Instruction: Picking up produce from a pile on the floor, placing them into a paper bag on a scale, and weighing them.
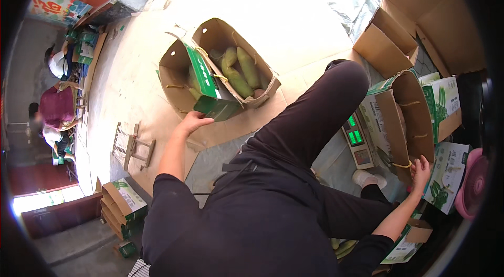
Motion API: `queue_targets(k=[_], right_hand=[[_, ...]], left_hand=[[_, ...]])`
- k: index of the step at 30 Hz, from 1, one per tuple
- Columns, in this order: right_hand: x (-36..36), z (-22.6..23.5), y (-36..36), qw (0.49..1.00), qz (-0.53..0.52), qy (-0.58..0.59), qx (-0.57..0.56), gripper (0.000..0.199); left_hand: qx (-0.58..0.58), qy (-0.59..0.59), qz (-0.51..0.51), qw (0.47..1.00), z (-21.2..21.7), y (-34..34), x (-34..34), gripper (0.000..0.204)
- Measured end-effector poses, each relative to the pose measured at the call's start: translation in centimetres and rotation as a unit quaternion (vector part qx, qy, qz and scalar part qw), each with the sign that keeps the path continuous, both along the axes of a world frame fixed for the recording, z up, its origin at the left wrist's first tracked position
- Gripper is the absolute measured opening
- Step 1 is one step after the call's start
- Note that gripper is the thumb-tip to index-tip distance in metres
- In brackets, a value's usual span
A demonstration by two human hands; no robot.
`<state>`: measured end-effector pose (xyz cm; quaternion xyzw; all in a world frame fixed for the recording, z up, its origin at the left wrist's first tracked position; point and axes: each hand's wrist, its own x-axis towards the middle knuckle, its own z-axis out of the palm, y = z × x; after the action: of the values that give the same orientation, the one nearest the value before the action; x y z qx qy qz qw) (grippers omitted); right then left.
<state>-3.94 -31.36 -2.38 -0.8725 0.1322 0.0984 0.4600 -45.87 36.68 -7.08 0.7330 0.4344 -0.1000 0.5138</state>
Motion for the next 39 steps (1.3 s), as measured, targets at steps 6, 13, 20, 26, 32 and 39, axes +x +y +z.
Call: queue_targets(k=[6,13,20,26,32,39], right_hand=[[1.0,-1.2,0.0,1.000,0.010,0.001,0.016,0.037],[0.8,-0.9,-0.7,1.000,0.025,0.015,0.001,0.039],[0.6,-0.9,-0.9,0.999,0.028,0.029,-0.011,0.040],[1.1,-1.8,-1.0,1.000,0.014,0.015,0.012,0.039],[1.8,-2.5,-1.8,0.999,0.031,-0.009,0.013,0.039],[0.2,0.3,-1.0,0.999,-0.010,0.027,0.013,0.039]], left_hand=[[0.274,0.053,-0.140,0.950,-3.6,0.2,1.0,0.033],[0.331,0.109,-0.232,0.908,-2.8,0.0,1.6,0.027],[0.364,0.125,-0.282,0.879,-2.5,0.4,-2.2,0.028],[0.325,0.190,-0.344,0.860,-2.4,-3.3,-5.8,0.020],[0.241,0.271,-0.372,0.855,-1.3,-9.8,-4.4,0.019],[0.102,-0.016,-0.280,0.954,14.4,-6.1,9.5,0.011]])
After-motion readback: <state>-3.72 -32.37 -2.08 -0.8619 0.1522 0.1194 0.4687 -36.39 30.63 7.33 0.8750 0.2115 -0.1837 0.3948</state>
